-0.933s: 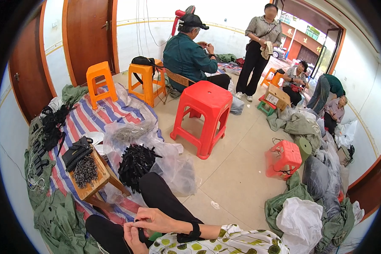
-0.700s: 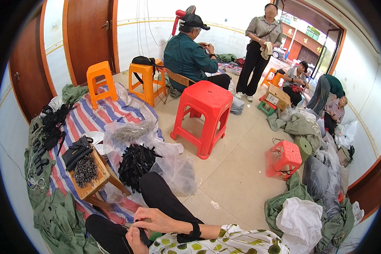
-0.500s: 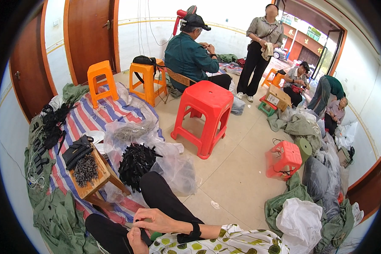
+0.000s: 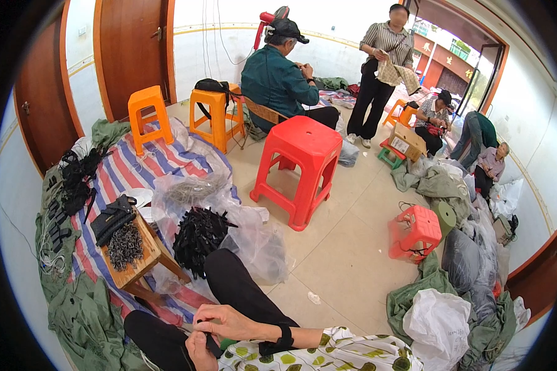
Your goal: The recorder is manually assembling or connecting small black plastic parts and straps.
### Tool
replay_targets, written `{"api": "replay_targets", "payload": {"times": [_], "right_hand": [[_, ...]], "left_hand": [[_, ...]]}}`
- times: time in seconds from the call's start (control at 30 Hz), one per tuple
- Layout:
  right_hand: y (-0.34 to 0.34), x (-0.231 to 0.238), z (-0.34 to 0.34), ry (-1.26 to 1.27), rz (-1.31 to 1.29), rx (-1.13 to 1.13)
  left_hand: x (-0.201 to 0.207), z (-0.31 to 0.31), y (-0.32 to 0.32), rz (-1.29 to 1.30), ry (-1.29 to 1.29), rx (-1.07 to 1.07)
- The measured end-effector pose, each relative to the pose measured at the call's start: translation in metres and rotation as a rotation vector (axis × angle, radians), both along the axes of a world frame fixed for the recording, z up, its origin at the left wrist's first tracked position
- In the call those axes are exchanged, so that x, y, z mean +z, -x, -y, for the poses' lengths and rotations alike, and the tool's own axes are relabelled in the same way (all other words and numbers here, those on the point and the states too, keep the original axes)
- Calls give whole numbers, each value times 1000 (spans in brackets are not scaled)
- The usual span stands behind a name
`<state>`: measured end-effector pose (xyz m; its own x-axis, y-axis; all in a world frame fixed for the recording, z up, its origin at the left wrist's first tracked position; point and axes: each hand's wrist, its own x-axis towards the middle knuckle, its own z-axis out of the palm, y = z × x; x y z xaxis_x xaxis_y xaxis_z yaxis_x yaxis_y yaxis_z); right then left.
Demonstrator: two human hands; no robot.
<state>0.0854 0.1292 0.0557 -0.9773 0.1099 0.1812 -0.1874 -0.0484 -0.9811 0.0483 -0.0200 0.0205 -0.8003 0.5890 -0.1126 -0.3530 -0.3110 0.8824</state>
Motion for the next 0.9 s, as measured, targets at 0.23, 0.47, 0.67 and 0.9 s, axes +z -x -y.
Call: {"api": "replay_targets", "payload": {"times": [0.23, 0.47, 0.67, 0.9], "right_hand": [[4, -9, 2, 255, 190, 124], [1, -37, -9, 481, 266, 128], [-1, -8, 6, 128, 189, 183], [2, -16, 6, -156, -76, 49]], "left_hand": [[13, 5, 2, -7, 119, -117], [12, -4, 2, -104, 209, -198], [5, 9, -8, 87, 69, -66], [9, -2, -5, 50, 79, -24]]}}
